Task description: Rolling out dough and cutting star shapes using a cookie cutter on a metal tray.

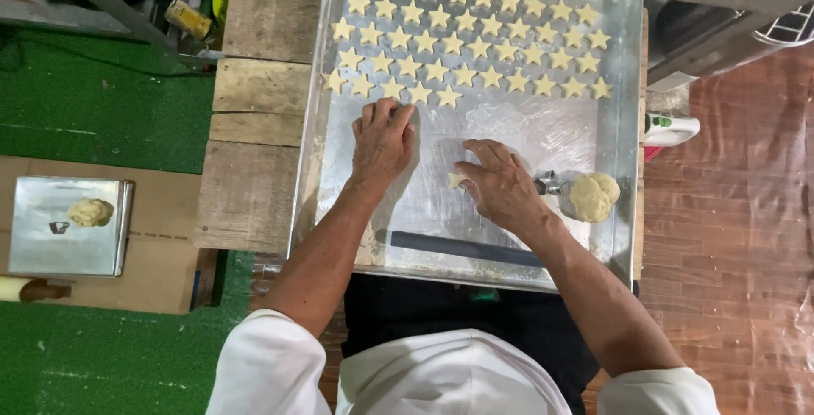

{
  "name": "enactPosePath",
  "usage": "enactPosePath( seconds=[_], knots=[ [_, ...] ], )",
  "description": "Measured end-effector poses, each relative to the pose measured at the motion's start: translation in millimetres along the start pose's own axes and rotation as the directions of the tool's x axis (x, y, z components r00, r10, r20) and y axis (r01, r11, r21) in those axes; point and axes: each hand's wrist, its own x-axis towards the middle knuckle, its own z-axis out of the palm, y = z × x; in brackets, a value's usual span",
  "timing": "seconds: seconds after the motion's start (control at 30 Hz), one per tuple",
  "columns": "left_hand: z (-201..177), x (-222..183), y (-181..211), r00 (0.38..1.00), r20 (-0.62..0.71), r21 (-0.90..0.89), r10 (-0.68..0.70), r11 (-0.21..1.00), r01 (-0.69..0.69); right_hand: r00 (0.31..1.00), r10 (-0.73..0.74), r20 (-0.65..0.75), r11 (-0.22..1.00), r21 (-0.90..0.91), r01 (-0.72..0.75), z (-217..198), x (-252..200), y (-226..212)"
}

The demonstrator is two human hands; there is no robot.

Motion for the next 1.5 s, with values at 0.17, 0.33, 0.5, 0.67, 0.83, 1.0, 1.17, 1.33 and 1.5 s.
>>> enactPosePath(
  seconds=[0.17,0.33,0.5,0.67,0.83,1.0,1.17,1.33,1.5],
  knots=[
    [-0.8,-0.2,1.4,1.0,-0.014,0.003,0.003,1.0,-0.003,0.995,-0.013,0.098,0.997,-0.071,0.02,-17.4,2.8,-7.4],
    [-4.8,-0.6,3.7,1.0,-0.008,0.003,0.007,1.0,-0.007,0.995,-0.014,0.098,0.999,-0.036,0.018,-13.1,6.6,-2.9],
    [-5.8,-0.7,2.0,1.0,-0.004,-0.007,0.016,1.0,-0.016,0.993,-0.045,0.11,0.999,0.005,0.045,-0.9,9.0,6.1],
    [-3.1,-0.3,0.9,1.0,-0.004,-0.001,0.011,1.0,-0.011,0.989,-0.04,0.144,0.996,0.087,0.027,1.2,10.6,5.0],
    [-2.8,0.4,1.8,1.0,0.01,0.007,0.0,1.0,-0.001,0.994,-0.001,0.11,0.997,0.072,-0.007,-0.8,10.7,1.8],
    [-3.1,-0.1,3.6,0.999,-0.037,-0.002,0.001,1.0,-0.001,0.996,-0.015,0.089,0.998,0.066,0.009,18.8,10.3,6.6],
    [-5.8,0.6,4.8,1.0,-0.017,-0.011,-0.004,1.0,0.004,0.988,-0.013,0.155,0.989,0.15,-0.011,-4.9,9.6,-6.8],
    [-1.6,-0.5,1.6,0.999,-0.046,0.006,0.005,1.0,-0.005,0.97,0.162,0.179,0.911,0.352,-0.217,-28.3,16.1,-18.8],
    [1.5,-0.6,-1.5,0.998,-0.06,-0.004,0.029,1.0,-0.03,0.908,0.413,0.068,0.809,0.43,-0.4,-35.3,14.6,-9.1]
  ],
)
